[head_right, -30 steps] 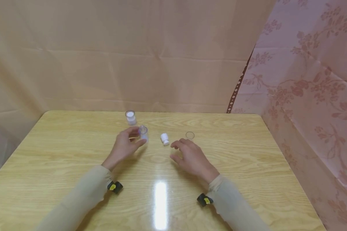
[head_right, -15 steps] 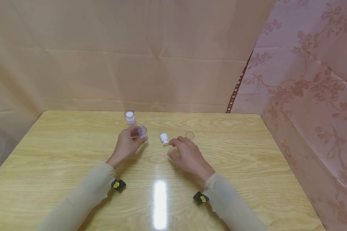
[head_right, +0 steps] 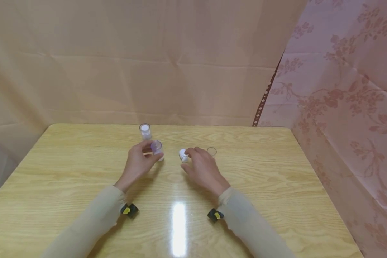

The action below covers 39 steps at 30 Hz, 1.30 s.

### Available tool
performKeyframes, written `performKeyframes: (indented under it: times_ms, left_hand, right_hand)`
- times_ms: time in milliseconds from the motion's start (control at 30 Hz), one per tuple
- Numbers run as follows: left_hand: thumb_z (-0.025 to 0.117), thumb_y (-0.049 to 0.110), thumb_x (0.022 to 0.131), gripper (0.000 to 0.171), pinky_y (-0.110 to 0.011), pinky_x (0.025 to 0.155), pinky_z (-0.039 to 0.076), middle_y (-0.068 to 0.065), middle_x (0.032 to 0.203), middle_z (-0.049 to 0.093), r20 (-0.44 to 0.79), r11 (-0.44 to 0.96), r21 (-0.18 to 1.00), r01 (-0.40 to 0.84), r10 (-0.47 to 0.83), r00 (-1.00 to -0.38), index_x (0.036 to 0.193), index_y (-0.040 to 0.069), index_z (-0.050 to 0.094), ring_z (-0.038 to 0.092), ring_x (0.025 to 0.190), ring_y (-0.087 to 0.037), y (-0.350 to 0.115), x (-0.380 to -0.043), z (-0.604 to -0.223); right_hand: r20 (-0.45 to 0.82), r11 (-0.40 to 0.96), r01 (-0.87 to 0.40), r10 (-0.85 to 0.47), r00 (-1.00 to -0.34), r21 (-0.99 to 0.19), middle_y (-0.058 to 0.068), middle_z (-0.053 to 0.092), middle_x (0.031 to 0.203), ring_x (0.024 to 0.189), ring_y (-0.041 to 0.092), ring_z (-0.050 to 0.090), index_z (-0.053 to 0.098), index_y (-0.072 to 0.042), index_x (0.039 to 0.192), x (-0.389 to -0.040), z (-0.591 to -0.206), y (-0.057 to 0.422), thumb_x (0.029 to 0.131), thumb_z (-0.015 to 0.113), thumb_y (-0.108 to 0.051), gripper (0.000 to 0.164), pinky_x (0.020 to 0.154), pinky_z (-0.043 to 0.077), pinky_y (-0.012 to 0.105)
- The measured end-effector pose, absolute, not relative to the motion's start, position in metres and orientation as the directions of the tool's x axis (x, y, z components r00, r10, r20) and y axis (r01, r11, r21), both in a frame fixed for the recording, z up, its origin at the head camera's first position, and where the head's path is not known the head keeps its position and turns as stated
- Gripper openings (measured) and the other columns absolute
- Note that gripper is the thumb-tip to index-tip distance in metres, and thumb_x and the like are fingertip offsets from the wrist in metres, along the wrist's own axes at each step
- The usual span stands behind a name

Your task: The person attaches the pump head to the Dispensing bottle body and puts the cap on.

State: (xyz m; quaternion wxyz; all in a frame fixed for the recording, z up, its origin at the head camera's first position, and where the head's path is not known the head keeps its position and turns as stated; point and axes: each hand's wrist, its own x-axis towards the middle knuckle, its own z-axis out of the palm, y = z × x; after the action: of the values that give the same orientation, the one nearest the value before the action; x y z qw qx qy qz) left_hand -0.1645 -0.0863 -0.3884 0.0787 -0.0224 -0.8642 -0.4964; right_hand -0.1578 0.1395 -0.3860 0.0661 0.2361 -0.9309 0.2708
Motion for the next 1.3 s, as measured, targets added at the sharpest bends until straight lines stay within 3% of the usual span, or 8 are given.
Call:
performKeyframes:
  times_ms: [267,400,667,933,1300]
  left_hand:
    - [0.083,0.01,0.085,0.04,-0.045,0.088,0.056,-0.018,0.114,0.07,0.152,0.493,0.863,0.109,-0.048,-0.987,0.12,-0.002,0.067,0.067,0.105,-0.032,-0.09,-0.158,-0.383]
    - [0.083,0.012,0.085,0.041,-0.044,0.087,0.057,-0.018,0.115,0.069,0.151,0.492,0.864,0.109,-0.046,-0.987,0.121,-0.001,0.067,0.067,0.105,-0.031,-0.092,-0.154,-0.379]
    - [0.083,0.012,0.085,0.042,-0.044,0.085,0.057,-0.016,0.116,0.07,0.164,0.487,0.865,0.124,-0.04,-0.986,0.122,0.0,0.067,0.067,0.104,-0.03,-0.095,-0.15,-0.376]
    - [0.083,0.013,0.085,0.043,-0.046,0.085,0.058,-0.016,0.115,0.07,0.167,0.487,0.863,0.134,-0.024,-0.986,0.122,-0.001,0.066,0.066,0.105,-0.031,-0.096,-0.146,-0.371]
    - [0.084,0.013,0.084,0.042,-0.045,0.084,0.058,-0.017,0.113,0.07,0.175,0.483,0.864,0.139,-0.03,-0.984,0.119,-0.002,0.067,0.066,0.103,-0.031,-0.098,-0.14,-0.366]
  right_hand:
    - [0.203,0.783,-0.402,-0.346,-0.916,-0.475,0.015,0.068,0.109,0.086,0.026,0.064,0.065,0.001,0.122,-0.167,-0.388,0.128,0.09,0.078,-0.02,0.041,0.073,0.054,0.041]
    - [0.182,0.809,-0.376,-0.329,-0.927,-0.451,0.015,0.067,0.105,0.078,0.023,0.059,0.064,0.002,0.122,-0.171,-0.389,0.123,0.088,0.081,-0.021,0.045,0.07,0.051,0.039]
    - [0.148,0.83,-0.331,-0.297,-0.943,-0.449,0.016,0.064,0.1,0.079,0.025,0.06,0.063,0.005,0.122,-0.18,-0.394,0.114,0.089,0.08,-0.021,0.045,0.067,0.053,0.038]
    - [0.09,0.847,-0.263,-0.251,-0.964,-0.462,0.012,0.061,0.093,0.08,0.027,0.059,0.064,0.001,0.112,-0.188,-0.398,0.107,0.089,0.077,-0.021,0.035,0.069,0.051,0.039]
    - [0.098,0.844,-0.278,-0.262,-0.96,-0.459,0.015,0.066,0.098,0.084,0.028,0.062,0.066,0.002,0.11,-0.189,-0.404,0.107,0.092,0.073,-0.014,0.025,0.072,0.054,0.042]
